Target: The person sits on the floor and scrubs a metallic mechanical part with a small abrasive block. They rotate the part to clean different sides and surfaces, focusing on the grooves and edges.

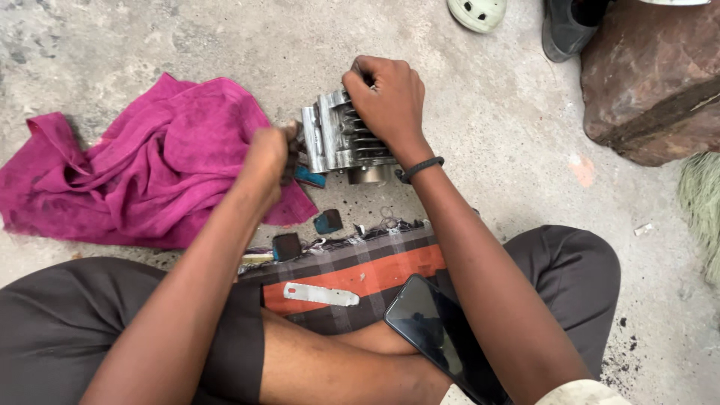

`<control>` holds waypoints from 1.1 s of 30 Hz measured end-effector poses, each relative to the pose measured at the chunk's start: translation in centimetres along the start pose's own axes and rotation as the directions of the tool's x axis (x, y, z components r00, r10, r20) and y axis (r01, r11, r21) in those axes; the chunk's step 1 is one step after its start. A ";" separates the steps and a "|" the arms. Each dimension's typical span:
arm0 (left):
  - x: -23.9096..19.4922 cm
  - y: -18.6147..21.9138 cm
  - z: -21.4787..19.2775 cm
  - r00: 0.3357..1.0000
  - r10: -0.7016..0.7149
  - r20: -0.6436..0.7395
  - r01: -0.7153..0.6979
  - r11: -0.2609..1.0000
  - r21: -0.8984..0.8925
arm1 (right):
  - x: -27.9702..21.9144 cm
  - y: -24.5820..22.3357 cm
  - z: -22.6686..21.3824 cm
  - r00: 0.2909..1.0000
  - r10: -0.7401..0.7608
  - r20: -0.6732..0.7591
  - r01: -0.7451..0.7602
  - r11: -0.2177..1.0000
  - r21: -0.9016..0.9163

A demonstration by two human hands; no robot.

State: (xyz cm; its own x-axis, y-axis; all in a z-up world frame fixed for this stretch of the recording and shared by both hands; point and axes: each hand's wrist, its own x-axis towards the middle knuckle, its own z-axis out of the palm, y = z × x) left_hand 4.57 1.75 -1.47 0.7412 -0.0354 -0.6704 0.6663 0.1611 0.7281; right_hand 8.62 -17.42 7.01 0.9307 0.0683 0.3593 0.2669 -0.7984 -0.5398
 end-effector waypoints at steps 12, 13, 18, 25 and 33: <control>-3.6 1.4 1.5 0.869 0.492 -0.049 -0.343 0.671 0.657 | -0.2 -0.6 -0.6 0.999 -0.038 -0.020 0.038 0.999 0.008; -4.5 1.7 1.4 0.893 0.448 -0.033 -0.316 0.680 0.662 | -0.2 -0.7 -0.7 1.000 -0.020 -0.011 0.020 1.000 0.004; -7.4 1.6 0.9 0.850 0.526 0.033 -0.400 0.603 0.691 | -0.4 -0.3 -0.7 0.998 -0.049 -0.030 0.049 0.999 0.006; -6.9 2.9 0.5 0.938 0.343 0.053 -0.266 0.610 0.746 | -0.3 -0.6 -0.8 1.000 -0.018 -0.011 0.018 1.000 0.006; -5.3 3.8 1.0 0.924 0.379 0.048 -0.271 0.563 0.781 | -0.4 0.7 -0.3 0.996 -0.089 -0.029 0.090 0.996 0.023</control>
State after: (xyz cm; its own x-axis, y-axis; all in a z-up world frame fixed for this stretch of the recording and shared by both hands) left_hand 3.26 1.54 4.94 0.9412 -0.0187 -0.3373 0.2386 -0.6699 0.7031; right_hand 8.30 -18.17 6.74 0.8957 0.1219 0.4276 0.3550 -0.7752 -0.5226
